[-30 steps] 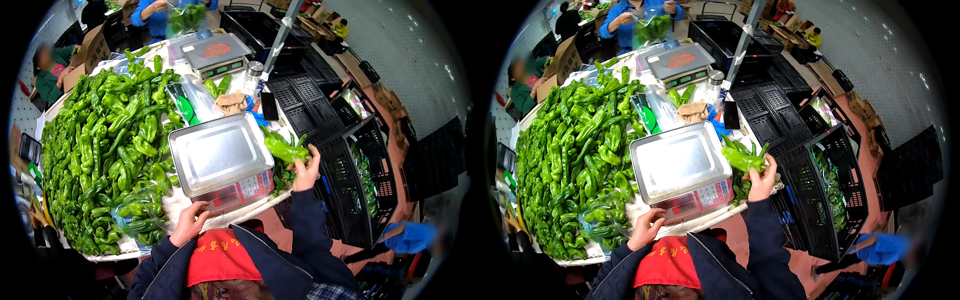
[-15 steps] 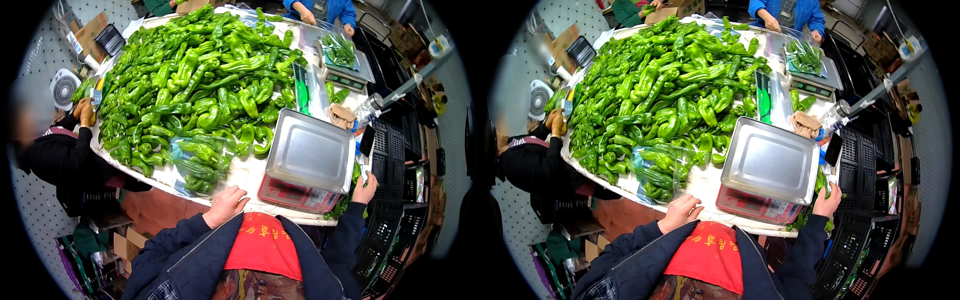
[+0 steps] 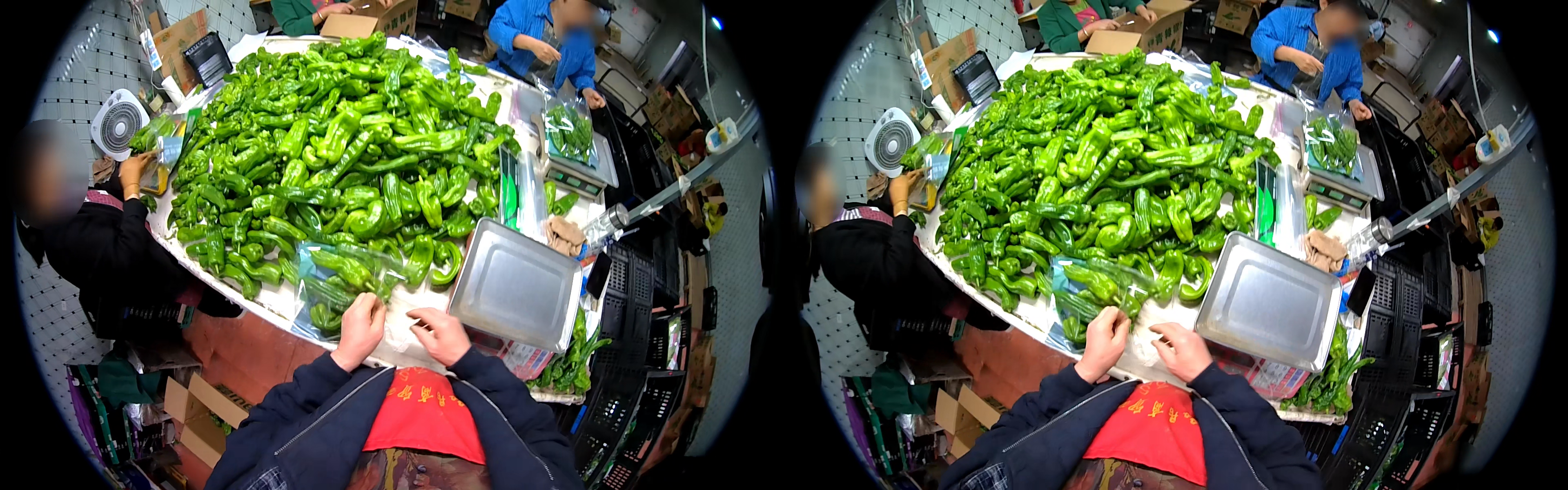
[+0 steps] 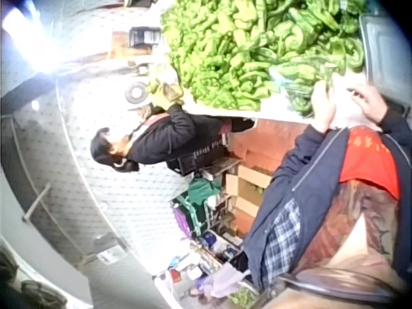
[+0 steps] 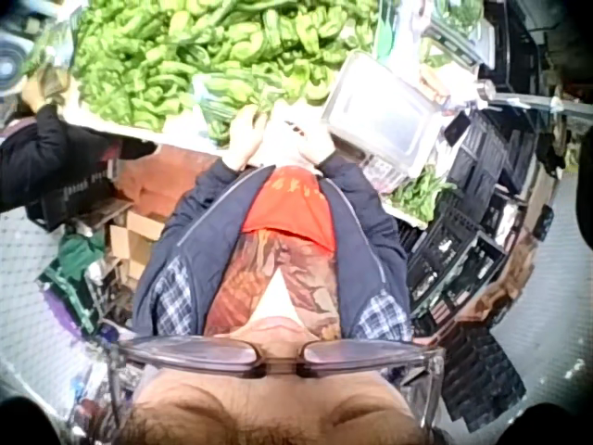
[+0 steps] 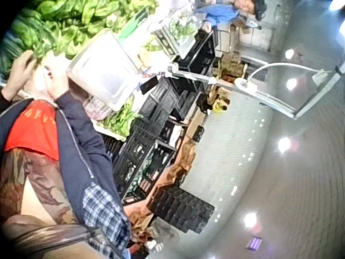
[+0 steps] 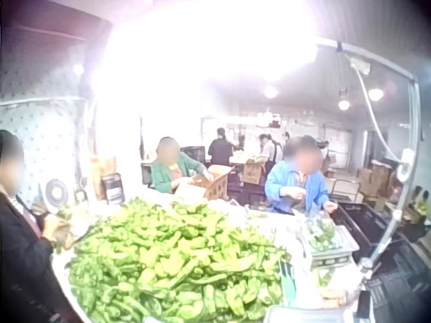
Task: The person repeatedly picks green peppers from a large pile, places them into clear plastic bags, weighs each bag on a digital scale, and then sets the sealed bags aside. The process is repeated continuously with multiple bags.
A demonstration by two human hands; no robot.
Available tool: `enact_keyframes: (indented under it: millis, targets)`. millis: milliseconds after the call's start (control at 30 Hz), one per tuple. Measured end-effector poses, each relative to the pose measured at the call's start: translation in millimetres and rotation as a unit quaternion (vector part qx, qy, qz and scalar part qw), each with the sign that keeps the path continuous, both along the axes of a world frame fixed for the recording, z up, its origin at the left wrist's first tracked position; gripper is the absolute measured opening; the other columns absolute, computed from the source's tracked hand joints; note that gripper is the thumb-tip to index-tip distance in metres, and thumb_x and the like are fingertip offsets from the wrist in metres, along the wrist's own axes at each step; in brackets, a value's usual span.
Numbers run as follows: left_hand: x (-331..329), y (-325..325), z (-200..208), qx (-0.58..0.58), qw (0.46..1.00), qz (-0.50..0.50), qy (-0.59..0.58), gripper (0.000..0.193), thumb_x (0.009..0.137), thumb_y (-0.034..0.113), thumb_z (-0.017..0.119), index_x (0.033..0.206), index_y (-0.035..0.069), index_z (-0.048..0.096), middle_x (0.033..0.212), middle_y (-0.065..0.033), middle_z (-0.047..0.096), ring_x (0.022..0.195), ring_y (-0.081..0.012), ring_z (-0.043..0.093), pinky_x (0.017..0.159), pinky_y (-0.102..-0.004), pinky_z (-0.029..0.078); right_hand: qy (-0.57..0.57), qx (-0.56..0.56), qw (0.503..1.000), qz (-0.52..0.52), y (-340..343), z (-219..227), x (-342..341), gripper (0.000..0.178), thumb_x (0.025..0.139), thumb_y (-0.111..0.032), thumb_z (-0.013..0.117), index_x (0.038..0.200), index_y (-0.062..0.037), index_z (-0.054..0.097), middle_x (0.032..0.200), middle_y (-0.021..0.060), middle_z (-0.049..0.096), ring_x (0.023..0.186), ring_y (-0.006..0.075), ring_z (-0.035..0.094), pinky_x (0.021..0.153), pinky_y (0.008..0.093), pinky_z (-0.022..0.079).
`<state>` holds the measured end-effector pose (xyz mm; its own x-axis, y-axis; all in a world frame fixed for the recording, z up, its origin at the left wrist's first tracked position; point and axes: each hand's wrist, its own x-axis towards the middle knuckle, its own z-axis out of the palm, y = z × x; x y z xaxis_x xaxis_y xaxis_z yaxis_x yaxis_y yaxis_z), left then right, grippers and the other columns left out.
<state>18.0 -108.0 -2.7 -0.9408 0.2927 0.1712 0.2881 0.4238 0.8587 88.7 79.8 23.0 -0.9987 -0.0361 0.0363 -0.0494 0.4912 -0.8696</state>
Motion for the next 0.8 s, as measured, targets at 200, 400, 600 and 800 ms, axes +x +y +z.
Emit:
enact_keyframes:
  millis: [200, 400, 600, 800]
  targets:
    - [-12, -25, 4, 0.384, 0.841, 0.065, -0.376, 0.022, 0.105, 0.021, 0.047, 0.086, 0.011, 0.050, 0.066, 0.0001, 0.050, 0.054, -0.0085, 0.047, 0.049, -0.0235, 0.038, 0.007, -0.005, 0.993, 0.121, -39, -39, -50, 0.039, 0.092, -0.006, 0.055, 0.130, -0.0020, 0.056, 0.108, 0.0237, 0.065, 0.102, 0.0396, 0.064, 0.089, 0.0411, 0.052]
    - [-18, -41, 33, 0.295, 0.875, -0.024, -0.382, 0.014, 0.099, 0.017, 0.062, 0.090, 0.011, 0.052, 0.063, 0.0068, 0.046, 0.047, -0.0010, 0.035, 0.042, -0.0199, 0.024, -0.021, -0.098, 0.995, -0.006, -58, -26, -76, 0.067, 0.087, -0.009, 0.062, 0.150, -0.0115, 0.039, 0.114, 0.0222, 0.063, 0.094, 0.0363, 0.066, 0.084, 0.0404, 0.053]
    - [-37, -75, 69, 0.359, 0.821, -0.037, -0.443, 0.009, 0.101, 0.013, 0.057, 0.095, 0.007, 0.053, 0.061, 0.0080, 0.043, 0.045, -0.0012, 0.033, 0.041, -0.0208, 0.023, 0.027, 0.056, 0.994, 0.085, -59, -21, -90, 0.065, 0.085, -0.007, 0.066, 0.147, -0.0127, 0.045, 0.132, 0.0226, 0.057, 0.111, 0.0349, 0.063, 0.095, 0.0380, 0.051]
    - [-40, -96, 127, 0.457, 0.798, -0.063, -0.387, 0.014, 0.104, 0.017, 0.052, 0.096, 0.005, 0.051, 0.056, 0.0048, 0.035, 0.044, -0.0054, 0.028, 0.041, -0.0219, 0.020, 0.105, 0.003, 0.978, 0.178, -83, 23, -117, 0.070, 0.085, -0.010, 0.068, 0.149, -0.0129, 0.041, 0.137, 0.0198, 0.054, 0.124, 0.0393, 0.052, 0.106, 0.0424, 0.042]
